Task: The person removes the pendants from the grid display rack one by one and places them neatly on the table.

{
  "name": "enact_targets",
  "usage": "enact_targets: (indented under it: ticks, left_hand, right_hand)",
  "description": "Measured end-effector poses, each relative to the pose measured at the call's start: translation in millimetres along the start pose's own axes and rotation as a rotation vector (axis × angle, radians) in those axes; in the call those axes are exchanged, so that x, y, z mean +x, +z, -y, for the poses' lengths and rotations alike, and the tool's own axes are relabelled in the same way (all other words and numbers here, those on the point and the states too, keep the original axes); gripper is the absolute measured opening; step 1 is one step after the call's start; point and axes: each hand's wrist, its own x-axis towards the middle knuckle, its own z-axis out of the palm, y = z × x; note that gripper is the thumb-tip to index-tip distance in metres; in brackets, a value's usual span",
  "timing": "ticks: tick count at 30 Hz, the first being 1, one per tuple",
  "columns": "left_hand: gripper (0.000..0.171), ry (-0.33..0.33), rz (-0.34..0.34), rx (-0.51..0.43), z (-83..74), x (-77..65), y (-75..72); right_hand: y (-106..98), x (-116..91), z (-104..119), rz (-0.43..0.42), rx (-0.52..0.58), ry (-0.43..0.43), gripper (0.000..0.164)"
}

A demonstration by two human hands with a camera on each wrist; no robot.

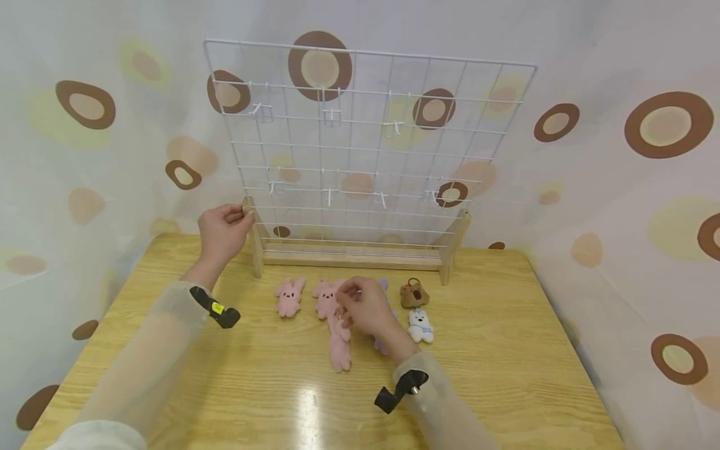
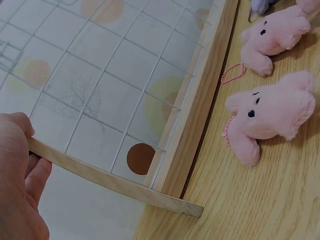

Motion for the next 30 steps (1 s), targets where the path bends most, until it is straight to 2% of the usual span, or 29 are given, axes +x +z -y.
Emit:
enact_targets:
  ticks: [8, 12, 19, 23, 30]
  left_hand:
    - [0.021, 0.002, 0.000, -0.015, 1.5, 1.6, -0.2]
    - [0.021, 0.013, -0.006, -0.012, 0.5, 1.2, -0.1]
    - [0.021, 0.024, -0.005, 0.005, -0.5, 0.1, 0.0]
    - [0.021, 0.022, -0.006, 0.014, -0.2, -0.4, 0.2]
    - [0.021, 0.023, -0.004, 0.027, -1.1, -0.5, -0.5]
  right_hand:
    - [9, -4, -5, -0.055, 0.062, -0.003, 0.014]
    - [16, -5, -5, -0.079, 0.095, -0.032, 0.012]
    - [18, -6, -1, -0.062, 0.104, -0.029, 0.010]
    - [11, -11, 3, -0.029, 0.031, -0.053, 0.010]
    - [-3, -19, 20, 0.017, -0.160, -0.214, 0.007]
